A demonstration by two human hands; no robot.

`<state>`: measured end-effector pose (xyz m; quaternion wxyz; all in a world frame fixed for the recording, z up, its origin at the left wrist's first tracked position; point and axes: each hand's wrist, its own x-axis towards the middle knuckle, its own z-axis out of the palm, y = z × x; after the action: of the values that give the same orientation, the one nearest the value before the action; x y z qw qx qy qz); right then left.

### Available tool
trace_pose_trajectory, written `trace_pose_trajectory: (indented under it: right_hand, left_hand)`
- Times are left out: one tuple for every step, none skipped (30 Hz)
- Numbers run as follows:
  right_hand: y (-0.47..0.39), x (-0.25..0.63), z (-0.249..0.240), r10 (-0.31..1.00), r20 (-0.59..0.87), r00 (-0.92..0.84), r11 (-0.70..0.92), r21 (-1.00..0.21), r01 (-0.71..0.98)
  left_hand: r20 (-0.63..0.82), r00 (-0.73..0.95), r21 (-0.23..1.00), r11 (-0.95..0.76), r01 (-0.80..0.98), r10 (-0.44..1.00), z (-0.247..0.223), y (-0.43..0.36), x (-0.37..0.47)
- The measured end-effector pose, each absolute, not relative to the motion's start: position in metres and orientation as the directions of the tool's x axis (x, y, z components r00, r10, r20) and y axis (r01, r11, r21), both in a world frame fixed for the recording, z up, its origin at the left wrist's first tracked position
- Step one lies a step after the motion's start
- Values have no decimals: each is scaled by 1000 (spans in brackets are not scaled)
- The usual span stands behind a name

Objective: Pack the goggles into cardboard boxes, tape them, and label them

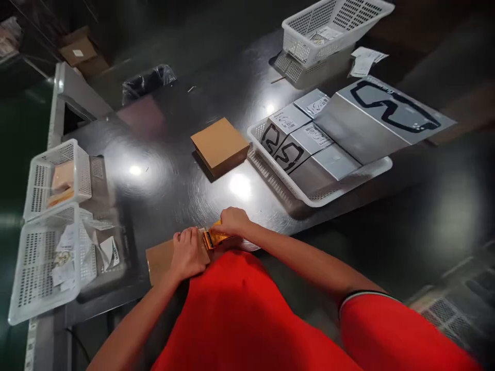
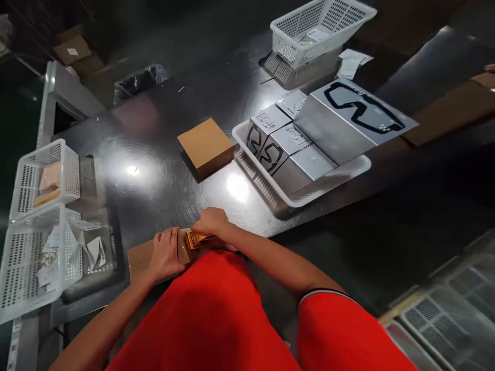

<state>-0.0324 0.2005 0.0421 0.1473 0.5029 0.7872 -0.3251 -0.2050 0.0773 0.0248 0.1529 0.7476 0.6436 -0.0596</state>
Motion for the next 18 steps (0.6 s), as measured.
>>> trace_pose_trajectory:
  right_hand:
    - [202, -32, 47, 711, -540, -449, 278, -370, 886]
    - [203, -31, 52, 736, -515, -439, 270, -371, 888]
    - [206, -28, 58, 769, -483, -419, 258, -366, 894]
    - [209, -24, 63, 805, -447, -389, 241, -353, 904]
    - [213, -18, 68, 842, -410, -351, 219, -335, 917]
    - [217, -10, 74, 875, -375, -306, 191, -313, 930]
    - [221, 0, 81, 905, -340, -255, 157, -291, 944]
    - [225, 11, 87, 929, -311, -201, 115, -273, 955]
    - [228, 24, 94, 947, -287, -147, 69, -264, 962]
    - [229, 38, 99, 960, -265, -95, 22, -264, 964]
    - [229, 51, 103, 968, -248, -47, -24, -275, 961]
    - [226, 64, 105, 971, -238, -6, -67, -296, 953]
    - [220, 75, 103, 972, -233, 30, -107, -324, 940]
    - [212, 84, 99, 971, -231, 64, -145, -355, 924]
    - [202, 91, 91, 969, -229, 98, -182, -383, 906]
    - [191, 96, 81, 965, -224, 138, -221, -409, 885]
    - [178, 99, 69, 960, -216, 178, -258, -439, 860]
    - [166, 99, 55, 954, -206, 217, -291, -471, 833]
  left_hand:
    - [-234, 173, 167, -136, 976, 957, 34, 74, -208]
    - [-172, 192, 185, -160, 970, 966, 45, 71, -212]
    - [-101, 217, 207, -193, 959, 971, 57, 68, -217]
    - [-16, 243, 232, -232, 945, 970, 67, 66, -224]
    - [82, 272, 255, -284, 924, 959, 74, 65, -234]
    - [200, 310, 267, -356, 895, 929, 77, 66, -246]
    - [328, 357, 257, -446, 857, 875, 75, 68, -261]
    - [431, 427, 215, -550, 807, 795, 69, 72, -279]
    - [516, 518, 135, -662, 737, 682, 58, 78, -297]
    - [516, 627, 49, -751, 659, 584, 44, 86, -315]
    - [402, 729, 0, -796, 605, 554, 29, 95, -331]
    - [243, 772, -4, -796, 606, 587, 15, 104, -344]
    - [77, 749, 5, -752, 659, 658, 1, 115, -351]
    - [-49, 672, 0, -673, 739, 738, -10, 126, -352]
    - [-126, 569, -21, -576, 817, 812, -19, 137, -347]
    - [-150, 464, -54, -476, 878, 873, -26, 148, -338]
    - [-136, 372, -87, -385, 919, 918, -31, 159, -324]
    - [-110, 291, -101, -302, 948, 951, -34, 170, -309]
